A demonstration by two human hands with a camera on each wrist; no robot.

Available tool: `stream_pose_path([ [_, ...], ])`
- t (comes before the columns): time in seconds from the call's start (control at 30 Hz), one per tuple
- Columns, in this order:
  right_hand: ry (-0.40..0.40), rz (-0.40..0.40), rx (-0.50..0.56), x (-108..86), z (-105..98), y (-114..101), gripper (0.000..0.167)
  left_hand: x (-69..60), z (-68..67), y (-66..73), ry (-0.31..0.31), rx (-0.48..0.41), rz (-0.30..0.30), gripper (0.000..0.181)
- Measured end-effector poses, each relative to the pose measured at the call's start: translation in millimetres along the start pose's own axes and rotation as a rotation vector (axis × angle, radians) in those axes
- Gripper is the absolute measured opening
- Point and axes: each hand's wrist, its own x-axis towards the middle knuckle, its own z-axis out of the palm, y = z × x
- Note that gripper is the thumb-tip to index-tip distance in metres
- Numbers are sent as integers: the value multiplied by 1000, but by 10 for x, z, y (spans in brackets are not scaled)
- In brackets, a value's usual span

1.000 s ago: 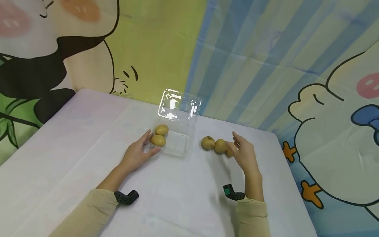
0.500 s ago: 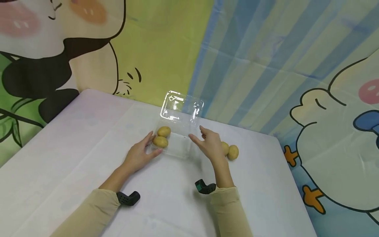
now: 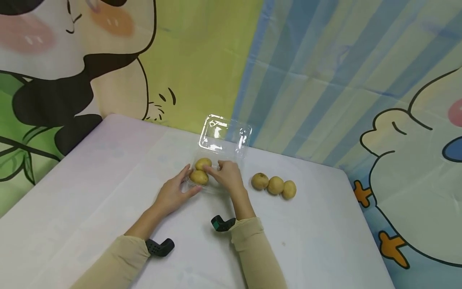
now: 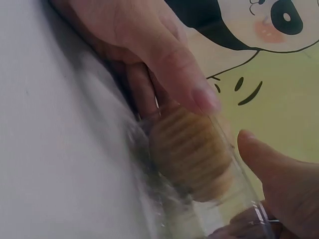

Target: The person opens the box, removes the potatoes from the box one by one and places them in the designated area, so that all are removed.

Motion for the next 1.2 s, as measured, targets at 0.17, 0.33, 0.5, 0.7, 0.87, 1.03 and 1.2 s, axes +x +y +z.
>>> stream_pose_path([
  [0.17, 33, 55, 14, 24, 48, -34, 73, -14, -1, 19, 6, 12, 5, 94],
  [0.33, 41, 82, 61, 33, 40, -66, 73, -8, -9, 35, 5, 12, 2, 94],
  [0.5, 30, 85, 81, 54, 61, -80, 74, -1, 0, 42, 0, 13, 4, 94],
  [0.7, 32, 73, 101, 81, 101, -87, 69, -6, -12, 41, 0, 12, 0, 94],
  [0.87, 31, 45, 150, 88, 148, -106, 64, -14, -10, 33, 7, 12, -2, 94],
  [1.03, 39, 38, 214, 90, 186, -93, 62, -20, -6, 32, 10, 12, -4, 95],
  [1.2, 32, 47, 293, 105, 193, -72, 63, -19, -4, 31, 18, 12, 3, 94],
])
